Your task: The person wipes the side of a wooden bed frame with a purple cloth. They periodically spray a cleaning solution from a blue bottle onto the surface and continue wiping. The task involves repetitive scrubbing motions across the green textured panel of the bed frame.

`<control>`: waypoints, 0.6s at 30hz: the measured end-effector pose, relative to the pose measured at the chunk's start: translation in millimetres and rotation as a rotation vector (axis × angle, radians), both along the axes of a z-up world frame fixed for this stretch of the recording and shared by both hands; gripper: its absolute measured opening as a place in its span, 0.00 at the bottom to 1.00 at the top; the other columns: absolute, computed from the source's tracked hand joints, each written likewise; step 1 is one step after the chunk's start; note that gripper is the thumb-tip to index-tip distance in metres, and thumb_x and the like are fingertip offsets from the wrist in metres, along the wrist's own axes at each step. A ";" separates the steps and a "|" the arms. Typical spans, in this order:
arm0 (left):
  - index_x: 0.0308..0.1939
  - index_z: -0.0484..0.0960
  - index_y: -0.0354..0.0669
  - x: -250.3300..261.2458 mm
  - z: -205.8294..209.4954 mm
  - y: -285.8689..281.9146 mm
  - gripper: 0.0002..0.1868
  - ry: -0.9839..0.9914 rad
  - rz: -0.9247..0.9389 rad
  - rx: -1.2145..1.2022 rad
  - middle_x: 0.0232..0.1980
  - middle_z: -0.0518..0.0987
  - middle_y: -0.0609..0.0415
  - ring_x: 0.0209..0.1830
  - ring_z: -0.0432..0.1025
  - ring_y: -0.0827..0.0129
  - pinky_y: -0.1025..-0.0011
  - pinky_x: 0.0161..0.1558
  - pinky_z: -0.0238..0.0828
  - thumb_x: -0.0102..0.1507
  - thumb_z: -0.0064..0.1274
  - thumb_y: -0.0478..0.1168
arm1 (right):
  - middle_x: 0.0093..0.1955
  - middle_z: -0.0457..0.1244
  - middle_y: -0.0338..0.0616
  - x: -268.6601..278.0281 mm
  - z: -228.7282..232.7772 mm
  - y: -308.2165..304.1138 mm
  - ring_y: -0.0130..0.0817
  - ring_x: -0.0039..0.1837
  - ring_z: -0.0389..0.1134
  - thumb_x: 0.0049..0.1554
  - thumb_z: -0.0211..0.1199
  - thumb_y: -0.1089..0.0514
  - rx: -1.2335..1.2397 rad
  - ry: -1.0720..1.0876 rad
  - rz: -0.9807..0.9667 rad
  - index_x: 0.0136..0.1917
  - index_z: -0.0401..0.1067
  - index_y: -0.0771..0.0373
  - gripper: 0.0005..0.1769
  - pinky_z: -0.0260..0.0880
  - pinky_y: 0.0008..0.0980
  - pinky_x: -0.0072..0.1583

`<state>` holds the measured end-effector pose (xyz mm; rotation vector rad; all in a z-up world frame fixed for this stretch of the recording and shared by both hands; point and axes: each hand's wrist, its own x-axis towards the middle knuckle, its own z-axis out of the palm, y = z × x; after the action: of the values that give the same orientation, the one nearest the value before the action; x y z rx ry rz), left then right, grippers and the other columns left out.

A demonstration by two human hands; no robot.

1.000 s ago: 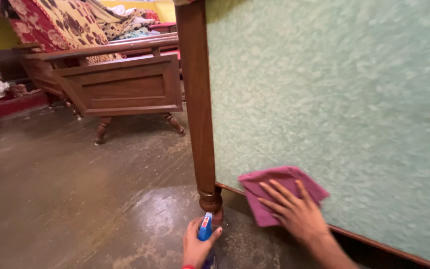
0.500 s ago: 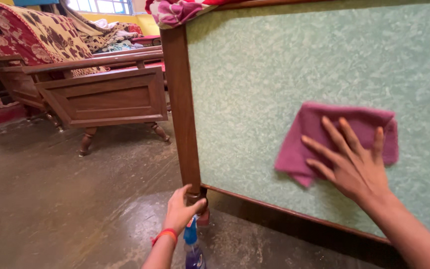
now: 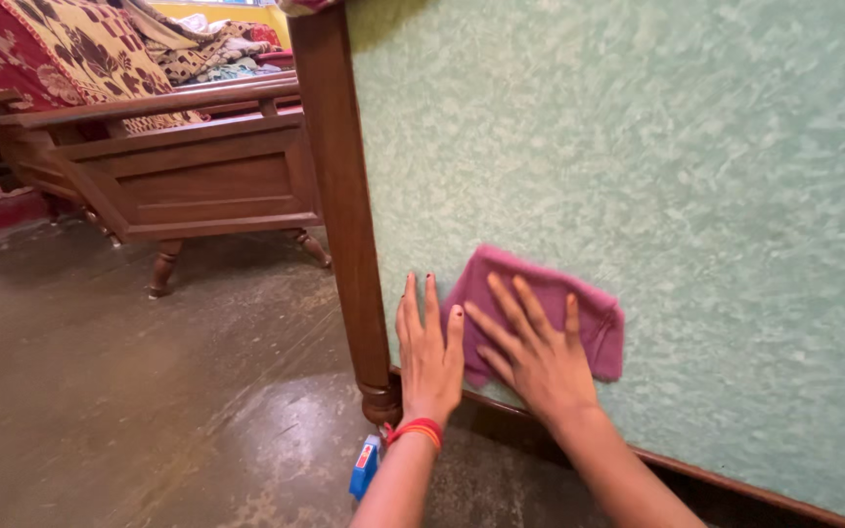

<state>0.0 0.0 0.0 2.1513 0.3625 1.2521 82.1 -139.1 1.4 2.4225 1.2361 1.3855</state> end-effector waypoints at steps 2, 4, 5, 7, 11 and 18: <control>0.80 0.53 0.46 0.3 -4.2 -6.8 0.33 0.004 0.024 -0.021 0.84 0.44 0.44 0.82 0.42 0.43 0.52 0.76 0.42 0.72 0.38 0.51 | 0.88 0.33 0.31 0.0 -16.9 -14.2 0.33 0.86 0.28 0.62 0.46 0.35 -0.136 -0.006 -0.003 0.84 0.42 0.32 0.39 0.16 0.65 0.75; 0.79 0.53 0.48 0.7 -5.7 -12.2 0.34 0.031 0.023 -0.024 0.84 0.43 0.45 0.82 0.41 0.44 0.53 0.75 0.42 0.71 0.39 0.51 | 0.87 0.34 0.30 1.5 -30.8 -41.6 0.30 0.86 0.30 0.62 0.45 0.37 -0.227 0.035 0.013 0.83 0.41 0.32 0.38 0.17 0.62 0.76; 0.79 0.53 0.48 2.8 -4.6 -16.3 0.34 0.039 0.016 -0.027 0.84 0.43 0.46 0.82 0.41 0.44 0.53 0.75 0.43 0.71 0.39 0.51 | 0.87 0.34 0.29 4.6 -34.3 -60.9 0.29 0.85 0.31 0.62 0.45 0.37 -0.249 0.073 0.028 0.82 0.40 0.32 0.37 0.18 0.62 0.77; 0.79 0.54 0.49 4.6 0.6 -21.5 0.34 0.027 0.023 0.051 0.84 0.43 0.45 0.82 0.42 0.44 0.53 0.76 0.43 0.71 0.40 0.51 | 0.86 0.35 0.29 9.9 -37.3 -104.5 0.28 0.84 0.32 0.61 0.44 0.39 -0.231 0.093 0.093 0.81 0.40 0.32 0.37 0.19 0.62 0.77; 0.80 0.54 0.50 14.3 19.0 -42.0 0.34 0.007 0.016 0.087 0.84 0.43 0.44 0.82 0.42 0.45 0.53 0.76 0.43 0.70 0.41 0.51 | 0.84 0.33 0.32 16.9 -28.4 -206.3 0.35 0.84 0.31 0.59 0.42 0.37 -0.125 0.014 0.178 0.83 0.36 0.29 0.41 0.19 0.71 0.74; 0.80 0.52 0.47 32.6 54.5 -93.7 0.36 -0.074 0.110 0.116 0.84 0.39 0.40 0.82 0.39 0.43 0.41 0.75 0.37 0.71 0.42 0.54 | 0.87 0.30 0.40 17.4 3.7 -390.5 0.58 0.87 0.29 0.54 0.51 0.44 -0.012 -0.091 -0.243 0.76 0.52 0.30 0.36 0.32 0.86 0.75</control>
<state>32.6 -93.7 54.5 2.2001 0.3898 1.4422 99.5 -529.6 5.2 2.3767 0.8922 1.3944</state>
